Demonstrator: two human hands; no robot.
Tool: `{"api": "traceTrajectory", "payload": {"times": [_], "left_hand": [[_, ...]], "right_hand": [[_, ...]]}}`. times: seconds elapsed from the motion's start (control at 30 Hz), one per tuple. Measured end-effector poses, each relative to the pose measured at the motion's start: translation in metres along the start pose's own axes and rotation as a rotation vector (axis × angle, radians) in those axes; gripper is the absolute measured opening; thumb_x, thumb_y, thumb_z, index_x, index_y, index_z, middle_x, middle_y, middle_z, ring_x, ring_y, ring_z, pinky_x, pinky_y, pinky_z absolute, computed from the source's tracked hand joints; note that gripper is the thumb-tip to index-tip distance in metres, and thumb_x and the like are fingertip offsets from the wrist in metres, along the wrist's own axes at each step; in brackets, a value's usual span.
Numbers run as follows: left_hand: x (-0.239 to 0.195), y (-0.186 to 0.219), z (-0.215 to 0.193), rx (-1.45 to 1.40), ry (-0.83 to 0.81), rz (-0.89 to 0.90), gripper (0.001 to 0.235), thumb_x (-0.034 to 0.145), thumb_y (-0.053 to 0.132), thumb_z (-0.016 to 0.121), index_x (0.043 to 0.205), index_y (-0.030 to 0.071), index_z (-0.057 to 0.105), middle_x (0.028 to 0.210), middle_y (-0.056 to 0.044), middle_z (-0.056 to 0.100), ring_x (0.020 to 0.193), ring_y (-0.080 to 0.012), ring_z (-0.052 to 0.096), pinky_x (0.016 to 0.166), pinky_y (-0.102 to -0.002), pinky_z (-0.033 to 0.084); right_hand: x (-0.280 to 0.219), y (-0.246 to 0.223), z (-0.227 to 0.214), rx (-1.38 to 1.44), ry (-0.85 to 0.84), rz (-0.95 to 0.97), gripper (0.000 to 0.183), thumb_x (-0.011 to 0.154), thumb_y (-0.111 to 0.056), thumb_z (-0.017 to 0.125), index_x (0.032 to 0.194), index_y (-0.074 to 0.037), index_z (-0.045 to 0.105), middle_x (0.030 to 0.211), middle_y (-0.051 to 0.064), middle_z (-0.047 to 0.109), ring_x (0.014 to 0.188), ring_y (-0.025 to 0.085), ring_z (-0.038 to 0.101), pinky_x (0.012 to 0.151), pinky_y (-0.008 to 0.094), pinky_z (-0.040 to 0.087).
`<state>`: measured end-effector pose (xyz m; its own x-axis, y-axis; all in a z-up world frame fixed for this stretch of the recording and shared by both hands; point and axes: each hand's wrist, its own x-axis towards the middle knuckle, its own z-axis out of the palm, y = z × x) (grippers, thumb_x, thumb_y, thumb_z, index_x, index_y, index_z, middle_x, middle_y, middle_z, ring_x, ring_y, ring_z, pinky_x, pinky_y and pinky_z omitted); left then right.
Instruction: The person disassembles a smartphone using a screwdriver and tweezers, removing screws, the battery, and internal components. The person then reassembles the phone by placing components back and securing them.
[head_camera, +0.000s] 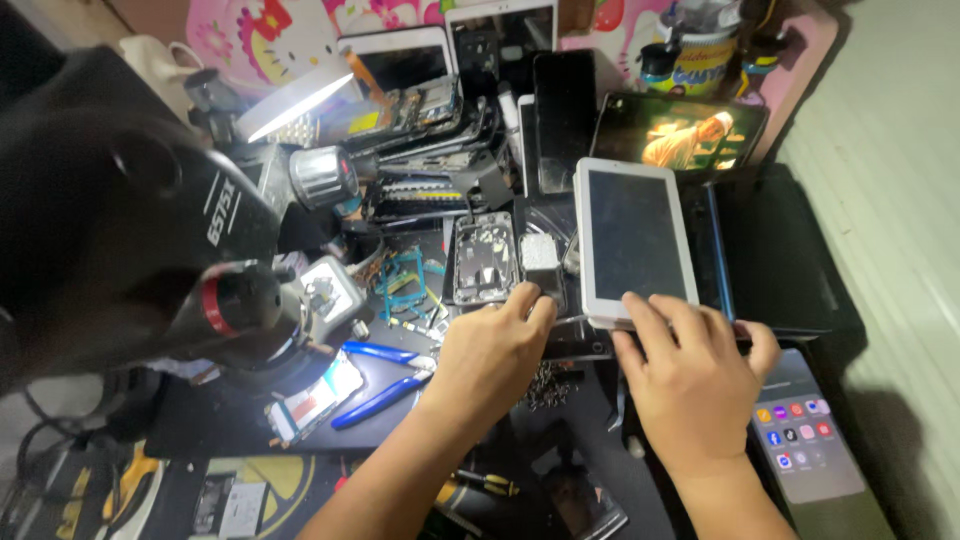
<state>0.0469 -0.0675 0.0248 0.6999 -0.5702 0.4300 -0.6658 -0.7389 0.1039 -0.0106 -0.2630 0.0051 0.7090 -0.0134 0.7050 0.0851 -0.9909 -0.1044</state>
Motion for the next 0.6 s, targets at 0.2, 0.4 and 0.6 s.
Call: {"api": "traceTrajectory", "payload": {"times": [0.2, 0.4, 0.6], "left_hand": [[0.008, -0.002, -0.004, -0.092, 0.004, -0.086, 0.014, 0.091, 0.020, 0.069, 0.093, 0.007, 0.063, 0.089, -0.010, 0.064, 0.068, -0.0315, 0.069, 0.057, -0.043, 0.053], [0.050, -0.009, -0.004, -0.455, 0.146, -0.268, 0.073, 0.076, 0.018, 0.082, 0.137, 0.006, 0.044, 0.096, -0.023, 0.070, 0.085, -0.0437, 0.070, 0.072, -0.050, 0.055], [0.089, 0.006, 0.005, -0.464, 0.017, -0.341, 0.126, 0.065, 0.011, 0.082, 0.160, 0.001, -0.001, 0.091, -0.027, 0.070, 0.081, -0.0467, 0.070, 0.071, -0.051, 0.056]], "right_hand": [[0.002, 0.003, -0.001, -0.021, 0.044, -0.021, 0.025, 0.088, -0.030, 0.081, 0.110, -0.020, 0.077, 0.105, -0.007, 0.071, 0.097, 0.014, 0.067, 0.101, 0.045, 0.035], [0.002, 0.006, -0.003, -0.028, 0.093, -0.024, 0.022, 0.089, -0.029, 0.084, 0.108, -0.019, 0.076, 0.099, -0.008, 0.071, 0.090, 0.013, 0.065, 0.098, 0.043, 0.035], [-0.003, 0.019, 0.002, -0.022, 0.134, 0.009, 0.023, 0.090, -0.029, 0.086, 0.106, -0.019, 0.074, 0.096, -0.008, 0.069, 0.092, 0.012, 0.063, 0.099, 0.040, 0.034]]}}
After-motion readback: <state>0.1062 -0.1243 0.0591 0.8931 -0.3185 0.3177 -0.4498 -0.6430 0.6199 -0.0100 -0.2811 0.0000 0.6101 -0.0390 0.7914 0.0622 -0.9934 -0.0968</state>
